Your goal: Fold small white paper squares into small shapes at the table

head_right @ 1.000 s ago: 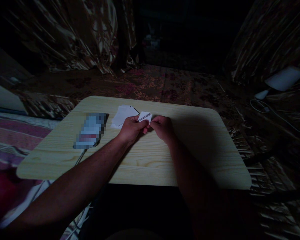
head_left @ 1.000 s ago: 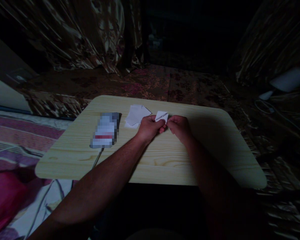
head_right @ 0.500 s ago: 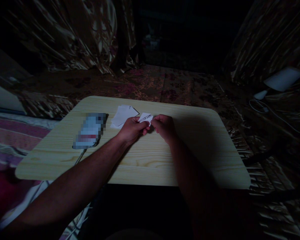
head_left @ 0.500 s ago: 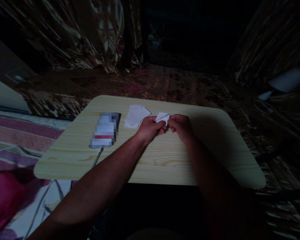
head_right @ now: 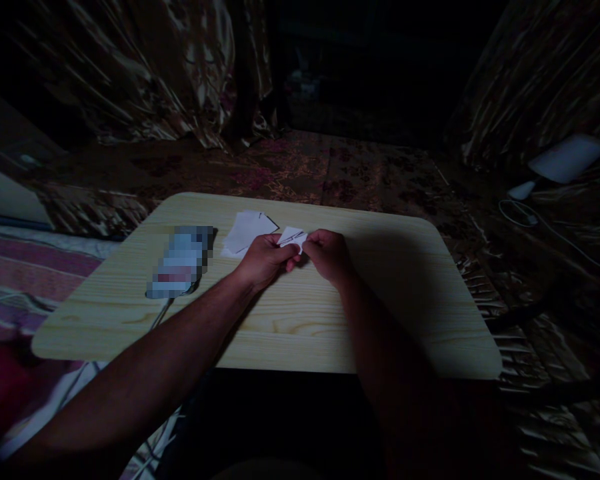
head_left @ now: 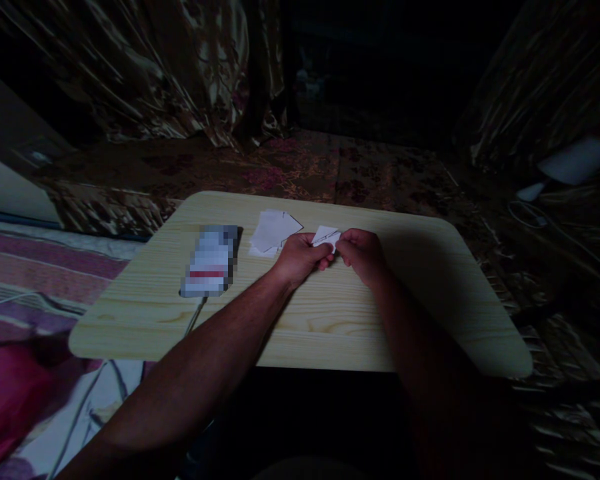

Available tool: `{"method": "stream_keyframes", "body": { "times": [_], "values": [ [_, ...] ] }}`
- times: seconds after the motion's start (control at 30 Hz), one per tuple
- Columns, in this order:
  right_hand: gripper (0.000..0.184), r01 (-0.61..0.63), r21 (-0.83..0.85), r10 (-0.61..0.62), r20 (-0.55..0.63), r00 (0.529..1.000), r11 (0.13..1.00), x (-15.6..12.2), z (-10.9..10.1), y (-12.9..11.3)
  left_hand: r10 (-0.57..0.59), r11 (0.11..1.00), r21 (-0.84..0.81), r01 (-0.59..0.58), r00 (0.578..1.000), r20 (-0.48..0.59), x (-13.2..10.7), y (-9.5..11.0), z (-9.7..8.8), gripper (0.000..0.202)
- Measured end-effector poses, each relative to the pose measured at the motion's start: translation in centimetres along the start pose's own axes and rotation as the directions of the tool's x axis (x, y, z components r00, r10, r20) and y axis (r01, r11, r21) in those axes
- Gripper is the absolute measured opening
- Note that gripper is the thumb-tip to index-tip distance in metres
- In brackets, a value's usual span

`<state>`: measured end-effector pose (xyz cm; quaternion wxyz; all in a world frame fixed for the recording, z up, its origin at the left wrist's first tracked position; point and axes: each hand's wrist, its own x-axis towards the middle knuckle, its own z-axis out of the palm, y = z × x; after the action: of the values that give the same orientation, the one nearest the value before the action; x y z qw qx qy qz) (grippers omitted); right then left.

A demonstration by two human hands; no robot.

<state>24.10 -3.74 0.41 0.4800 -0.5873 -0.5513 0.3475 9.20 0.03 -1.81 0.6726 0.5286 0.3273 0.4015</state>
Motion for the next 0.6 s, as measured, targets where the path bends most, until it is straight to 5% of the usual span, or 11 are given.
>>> {"method": "stream_keyframes", "body": {
  "times": [0.6],
  "values": [
    [0.01, 0.042, -0.101, -0.036, 0.056, 0.998, 0.994, 0.31, -0.54, 0.64, -0.003, 0.989, 0.144, -0.006, 0.998, 0.06, -0.5, 0.82, -0.25, 0.018]
  ]
}}
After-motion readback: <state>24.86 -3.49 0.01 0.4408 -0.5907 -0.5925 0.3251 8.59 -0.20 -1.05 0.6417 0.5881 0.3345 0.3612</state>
